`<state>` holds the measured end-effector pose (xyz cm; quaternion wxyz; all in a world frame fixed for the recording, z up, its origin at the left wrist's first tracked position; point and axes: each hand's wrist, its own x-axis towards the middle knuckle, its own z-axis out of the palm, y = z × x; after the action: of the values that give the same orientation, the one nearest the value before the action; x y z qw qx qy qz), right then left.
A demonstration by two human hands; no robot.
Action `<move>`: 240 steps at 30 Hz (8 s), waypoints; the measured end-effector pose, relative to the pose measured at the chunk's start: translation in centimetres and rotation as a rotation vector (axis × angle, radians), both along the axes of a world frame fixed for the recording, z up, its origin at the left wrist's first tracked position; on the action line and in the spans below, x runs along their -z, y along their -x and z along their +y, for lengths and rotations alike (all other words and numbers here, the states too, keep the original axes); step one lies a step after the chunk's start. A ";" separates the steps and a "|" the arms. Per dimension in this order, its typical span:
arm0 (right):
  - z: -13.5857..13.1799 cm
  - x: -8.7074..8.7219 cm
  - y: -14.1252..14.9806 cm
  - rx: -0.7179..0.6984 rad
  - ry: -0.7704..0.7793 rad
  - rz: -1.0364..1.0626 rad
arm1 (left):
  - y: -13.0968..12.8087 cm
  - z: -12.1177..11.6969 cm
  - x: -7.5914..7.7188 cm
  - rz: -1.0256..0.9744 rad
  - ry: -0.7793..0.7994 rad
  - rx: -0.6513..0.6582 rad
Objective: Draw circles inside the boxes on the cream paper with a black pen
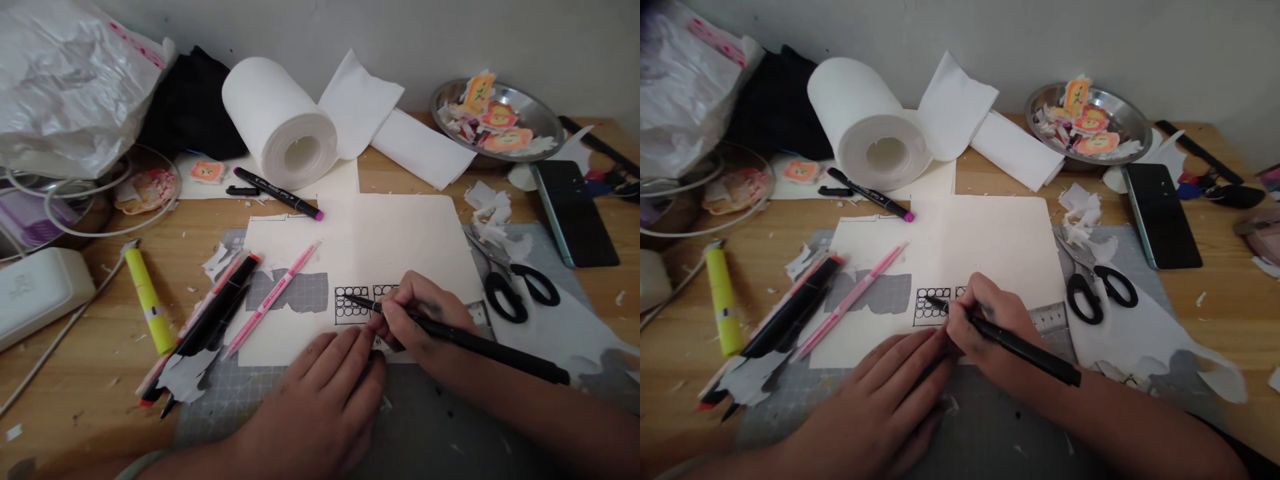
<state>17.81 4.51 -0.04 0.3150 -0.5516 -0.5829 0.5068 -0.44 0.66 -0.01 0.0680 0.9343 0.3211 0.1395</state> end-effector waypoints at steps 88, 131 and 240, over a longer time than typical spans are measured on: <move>0.4 -0.5 -0.5 0.103 -0.049 0.053 | 0.0 -0.2 0.0 0.015 0.005 -0.011; 0.4 -0.3 -1.0 0.200 0.028 0.097 | 0.0 0.0 0.1 0.019 -0.023 -0.001; -0.7 -0.1 -3.0 0.121 -0.080 0.079 | 0.0 0.2 -0.1 0.033 0.004 0.056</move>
<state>20.78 3.83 0.07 0.3895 -0.5523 -0.5554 0.4846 -0.40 0.87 0.06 0.0682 0.9449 0.2963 0.1213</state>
